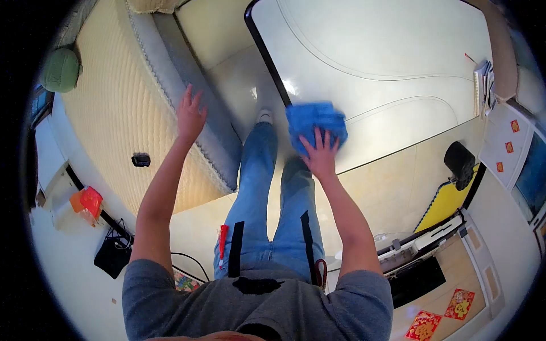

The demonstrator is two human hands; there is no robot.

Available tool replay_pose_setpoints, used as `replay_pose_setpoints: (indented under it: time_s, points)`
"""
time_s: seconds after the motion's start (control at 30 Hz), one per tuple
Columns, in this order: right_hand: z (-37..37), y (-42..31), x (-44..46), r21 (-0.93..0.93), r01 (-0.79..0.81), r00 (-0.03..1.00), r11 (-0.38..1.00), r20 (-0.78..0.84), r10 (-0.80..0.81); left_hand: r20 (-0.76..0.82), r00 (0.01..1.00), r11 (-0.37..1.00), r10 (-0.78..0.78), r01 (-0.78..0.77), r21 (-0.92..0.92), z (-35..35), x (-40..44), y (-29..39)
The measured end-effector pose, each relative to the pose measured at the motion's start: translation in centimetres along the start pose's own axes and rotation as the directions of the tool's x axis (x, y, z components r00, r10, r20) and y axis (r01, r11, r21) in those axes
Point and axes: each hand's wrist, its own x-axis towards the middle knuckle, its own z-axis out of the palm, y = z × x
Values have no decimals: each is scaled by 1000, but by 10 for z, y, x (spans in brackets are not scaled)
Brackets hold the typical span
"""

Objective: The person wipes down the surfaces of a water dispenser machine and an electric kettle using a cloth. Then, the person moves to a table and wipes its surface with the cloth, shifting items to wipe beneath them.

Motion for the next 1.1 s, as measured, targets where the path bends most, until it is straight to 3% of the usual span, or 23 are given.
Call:
replay_pose_setpoints:
  time_s: [0.1, 0.3, 0.4, 0.6, 0.73, 0.8, 0.9, 0.97, 1.1]
  points:
    - [-26, -20, 105, 10, 26, 987, 1000, -158, -24, 33, 998, 998, 55, -53, -41, 4, 12, 19]
    - [-55, -25, 262, -8, 72, 955, 997, -287, -71, 4, 982, 976, 191, -189, -106, 3, 72, 70]
    - [-58, 7, 293, -68, -91, 941, 994, -331, 64, 73, 965, 968, 251, -252, 4, -1, 107, 92]
    - [-68, 112, 239, 158, -463, 803, 872, -343, 488, 129, 941, 940, 312, -326, 105, 1, 167, 118]
    - [-48, 131, 146, 214, -622, 687, 754, -313, 656, 184, 946, 948, 266, -292, 130, 7, 185, 128]
    - [-26, 120, 95, 245, -654, 644, 716, -317, 696, 290, 933, 938, 213, -278, 209, 6, 187, 133]
    - [-2, 74, 34, 177, -632, 708, 755, -266, 655, 345, 917, 934, 202, -286, 213, 2, 189, 132]
    - [7, 34, 18, 118, -602, 779, 790, -131, 613, 368, 907, 927, 204, -300, 226, -3, 188, 133]
    - [-17, -17, 77, 76, -377, 922, 923, -64, 382, 414, 892, 919, 183, -304, 250, -6, 188, 136]
